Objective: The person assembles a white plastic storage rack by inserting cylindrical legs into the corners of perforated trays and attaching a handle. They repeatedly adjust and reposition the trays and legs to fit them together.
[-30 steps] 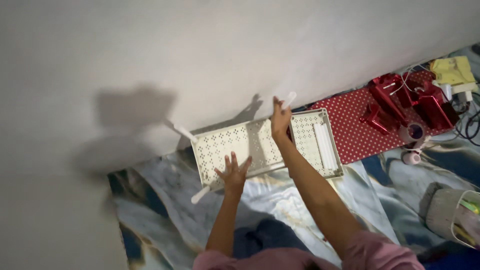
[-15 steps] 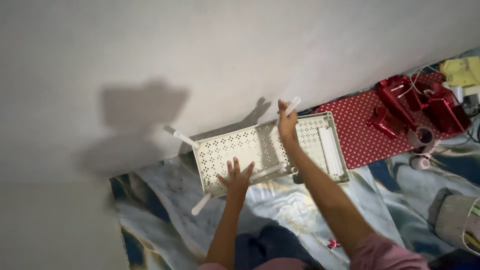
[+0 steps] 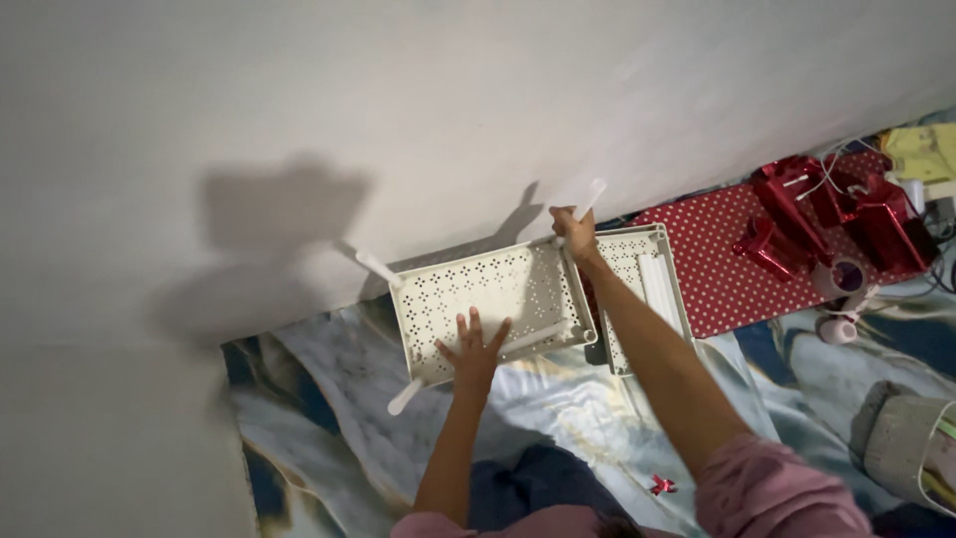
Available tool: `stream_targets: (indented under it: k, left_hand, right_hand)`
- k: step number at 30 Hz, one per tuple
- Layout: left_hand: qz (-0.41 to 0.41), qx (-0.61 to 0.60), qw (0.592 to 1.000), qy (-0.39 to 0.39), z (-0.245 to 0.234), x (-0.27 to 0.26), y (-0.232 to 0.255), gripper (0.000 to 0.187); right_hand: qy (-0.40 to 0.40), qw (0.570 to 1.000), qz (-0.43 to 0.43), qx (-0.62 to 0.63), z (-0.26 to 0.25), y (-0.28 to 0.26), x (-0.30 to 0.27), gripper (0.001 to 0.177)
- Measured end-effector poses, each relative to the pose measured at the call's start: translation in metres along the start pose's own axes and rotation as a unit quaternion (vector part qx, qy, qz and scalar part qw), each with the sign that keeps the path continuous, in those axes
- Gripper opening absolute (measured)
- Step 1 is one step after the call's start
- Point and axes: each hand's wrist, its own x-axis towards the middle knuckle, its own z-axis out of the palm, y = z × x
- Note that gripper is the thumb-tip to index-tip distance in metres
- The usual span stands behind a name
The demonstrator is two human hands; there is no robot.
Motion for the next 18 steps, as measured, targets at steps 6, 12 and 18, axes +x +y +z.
stream_targets:
  k: [6, 12, 18]
  left_hand:
    - [-0.015, -0.012, 0.999, 0.046, 0.003, 0.002, 0.001, 0.085]
    - [-0.017, -0.007, 0.995, 0.097, 0.013, -0.002, 0.004, 0.078]
    - [-0.015, -0.071, 0.993, 0.095, 0.015, 0.000, 0.003, 0.071]
  right_hand:
    - [-0.035, 0.994, 0.023, -0.100, -0.003, -0.008, -0.005, 0.016]
    - [0.276, 0.946, -0.081, -0.150, 0.025, -0.034, 0.005, 0.033]
    - [-0.177, 0.767, 0.021, -0.616, 0.058, -0.048, -0.071, 0.045]
